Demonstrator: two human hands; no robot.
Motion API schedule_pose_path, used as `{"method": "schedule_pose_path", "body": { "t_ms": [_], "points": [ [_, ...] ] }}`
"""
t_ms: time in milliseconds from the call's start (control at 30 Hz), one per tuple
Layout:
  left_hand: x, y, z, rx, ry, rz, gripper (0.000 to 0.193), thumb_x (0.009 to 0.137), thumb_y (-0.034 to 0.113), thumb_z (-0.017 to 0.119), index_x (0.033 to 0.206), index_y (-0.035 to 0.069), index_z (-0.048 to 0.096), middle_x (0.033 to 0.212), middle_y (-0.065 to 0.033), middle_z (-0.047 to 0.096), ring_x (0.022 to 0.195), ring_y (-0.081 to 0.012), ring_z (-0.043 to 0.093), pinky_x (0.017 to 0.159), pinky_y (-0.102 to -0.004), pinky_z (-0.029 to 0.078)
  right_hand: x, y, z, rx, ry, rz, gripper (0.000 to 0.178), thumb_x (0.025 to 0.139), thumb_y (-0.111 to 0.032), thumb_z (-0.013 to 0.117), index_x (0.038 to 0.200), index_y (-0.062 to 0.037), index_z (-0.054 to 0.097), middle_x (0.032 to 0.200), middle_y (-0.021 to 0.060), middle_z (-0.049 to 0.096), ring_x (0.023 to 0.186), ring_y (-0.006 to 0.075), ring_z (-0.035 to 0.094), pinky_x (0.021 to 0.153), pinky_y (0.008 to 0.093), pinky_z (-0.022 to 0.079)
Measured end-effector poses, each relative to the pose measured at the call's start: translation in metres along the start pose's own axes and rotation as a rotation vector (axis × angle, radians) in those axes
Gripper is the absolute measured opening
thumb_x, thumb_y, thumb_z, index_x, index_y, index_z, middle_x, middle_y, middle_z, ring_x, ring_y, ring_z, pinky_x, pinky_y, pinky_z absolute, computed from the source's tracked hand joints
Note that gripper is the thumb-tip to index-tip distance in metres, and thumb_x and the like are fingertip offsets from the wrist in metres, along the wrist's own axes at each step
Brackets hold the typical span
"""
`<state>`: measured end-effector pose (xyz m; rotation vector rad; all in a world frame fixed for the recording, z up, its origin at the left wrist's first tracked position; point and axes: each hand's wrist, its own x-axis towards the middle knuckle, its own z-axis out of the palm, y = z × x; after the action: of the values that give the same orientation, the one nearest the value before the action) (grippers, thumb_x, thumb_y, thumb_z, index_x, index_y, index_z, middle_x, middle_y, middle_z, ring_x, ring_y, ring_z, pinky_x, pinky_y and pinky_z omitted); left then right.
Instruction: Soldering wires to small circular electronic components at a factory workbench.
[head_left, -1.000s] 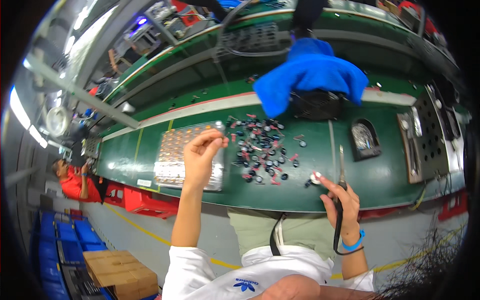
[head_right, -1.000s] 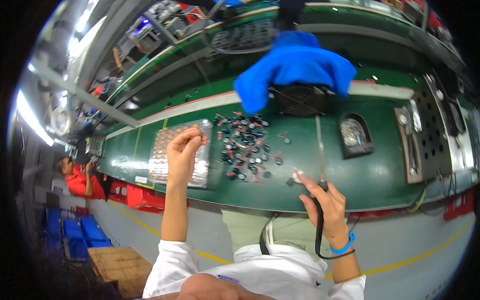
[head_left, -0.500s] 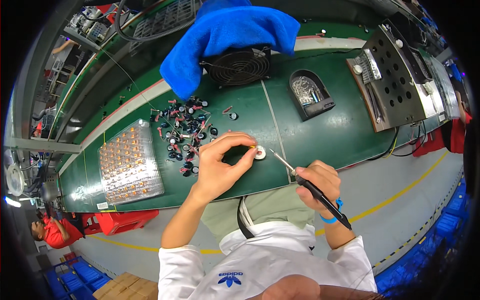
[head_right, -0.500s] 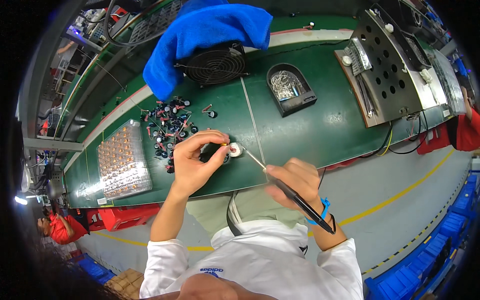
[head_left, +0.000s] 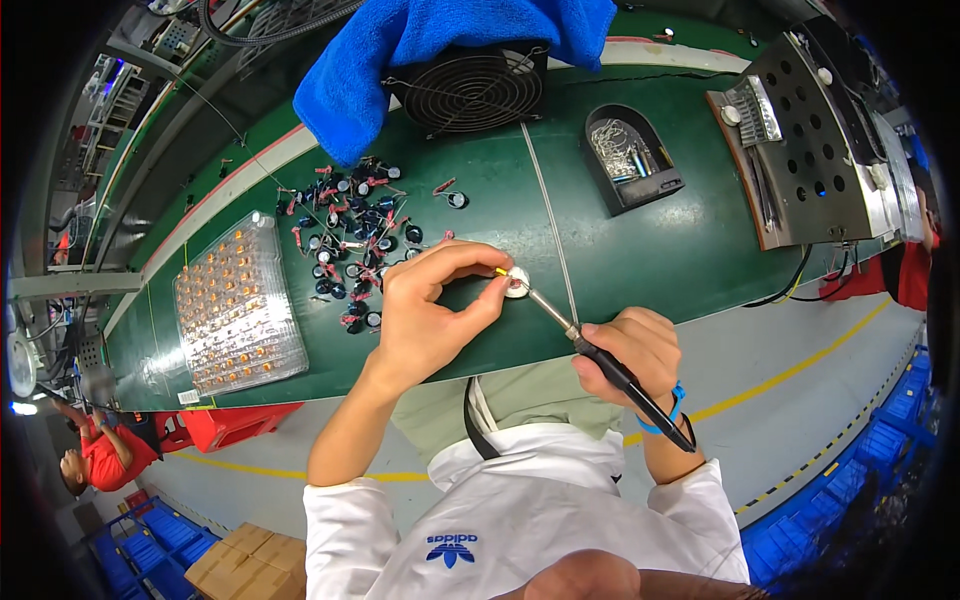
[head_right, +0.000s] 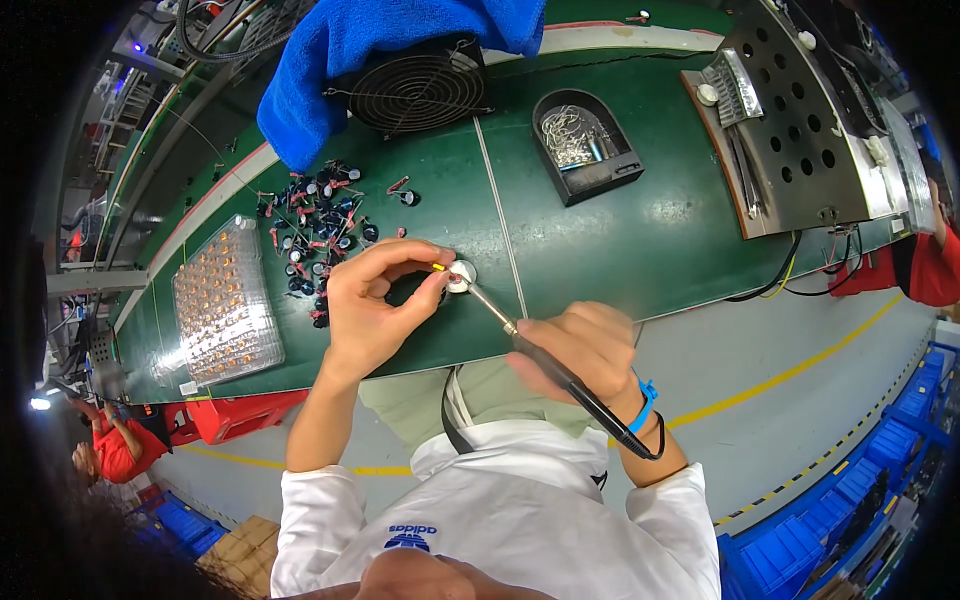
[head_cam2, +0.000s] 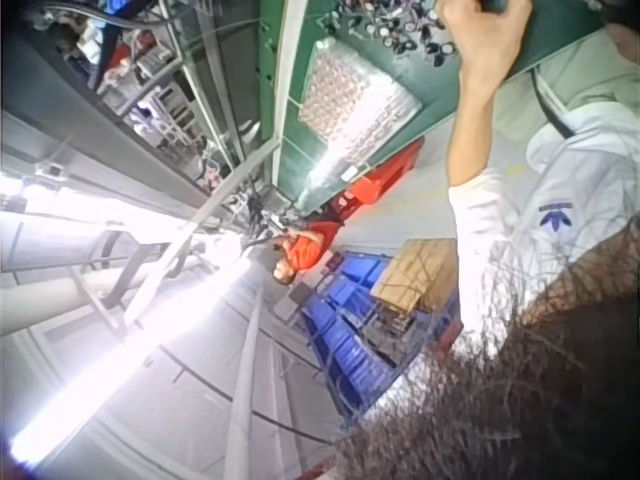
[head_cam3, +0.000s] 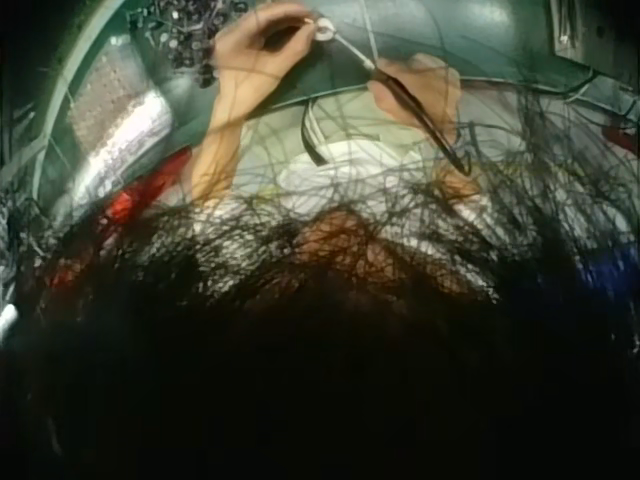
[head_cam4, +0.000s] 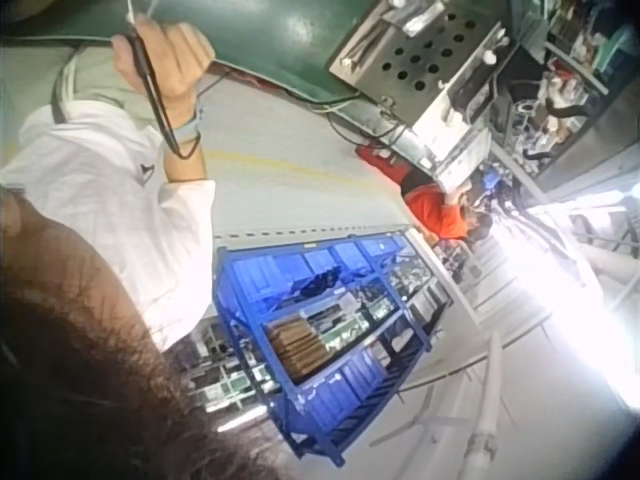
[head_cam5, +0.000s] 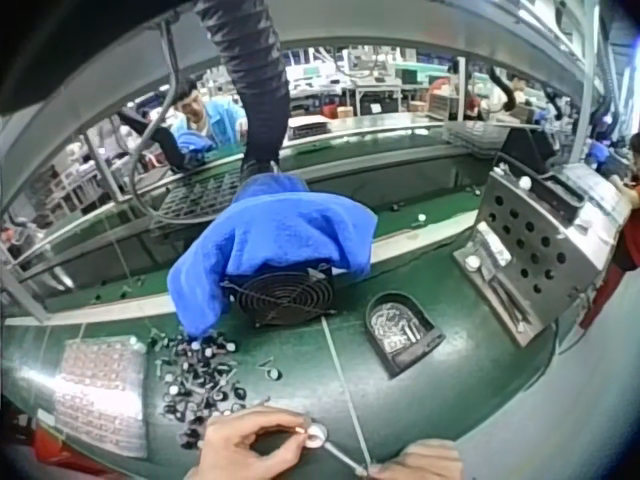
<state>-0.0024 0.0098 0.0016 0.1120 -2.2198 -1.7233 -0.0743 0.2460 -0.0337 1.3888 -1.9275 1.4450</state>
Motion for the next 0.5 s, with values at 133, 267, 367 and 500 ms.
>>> {"method": "schedule_pose_path", "body": {
  "t_ms": [133,267,367,500],
  "points": [
    [0.0002,0.0035,-0.0030,0.050,-0.075,-0.024,0.025,0.086,-0.011,0.075,0.111,-0.007,0.071,0.110,-0.0156,0.075,0.100,-0.0218,0.076,0.094,-0.0312,0.060,0.0014,-0.0015,-0.0017,0.010,-0.021,0.013,0.033,0.076,-0.012,0.088,0.102,0.0002,0.072,0.075,0.0067,0.072,0.054,0.0190,0.057,0.048,0.0297,0.041],
    [0.0003,0.0020,-0.0026,0.084,-0.070,-0.006,0.025,0.086,-0.011,0.074,0.110,-0.008,0.071,0.110,-0.0153,0.075,0.099,-0.0216,0.076,0.093,-0.0311,0.060,0.0015,-0.0008,-0.0015,0.014,-0.019,0.008,0.032,0.076,-0.012,0.088,0.101,0.0003,0.073,0.075,0.0062,0.072,0.053,0.0189,0.057,0.048,0.0298,0.041],
    [0.0002,0.0010,-0.0021,0.074,-0.069,-0.008,0.025,0.086,-0.011,0.075,0.110,-0.008,0.071,0.109,-0.0152,0.075,0.099,-0.0217,0.076,0.093,-0.0310,0.061,0.0026,-0.0015,-0.0028,-0.002,-0.034,0.007,0.032,0.076,-0.012,0.088,0.101,0.0005,0.073,0.074,0.0060,0.072,0.053,0.0190,0.057,0.048,0.0297,0.041],
    [0.0004,0.0013,-0.0019,0.075,-0.067,0.014,0.026,0.085,-0.011,0.075,0.111,-0.008,0.071,0.109,-0.0156,0.075,0.099,-0.0216,0.076,0.092,-0.0311,0.061,0.0011,-0.0004,-0.0032,0.025,-0.015,0.008,0.031,0.076,-0.011,0.087,0.101,0.0014,0.073,0.073,0.0078,0.071,0.053,0.0200,0.057,0.048,0.0302,0.042]
  ]
}}
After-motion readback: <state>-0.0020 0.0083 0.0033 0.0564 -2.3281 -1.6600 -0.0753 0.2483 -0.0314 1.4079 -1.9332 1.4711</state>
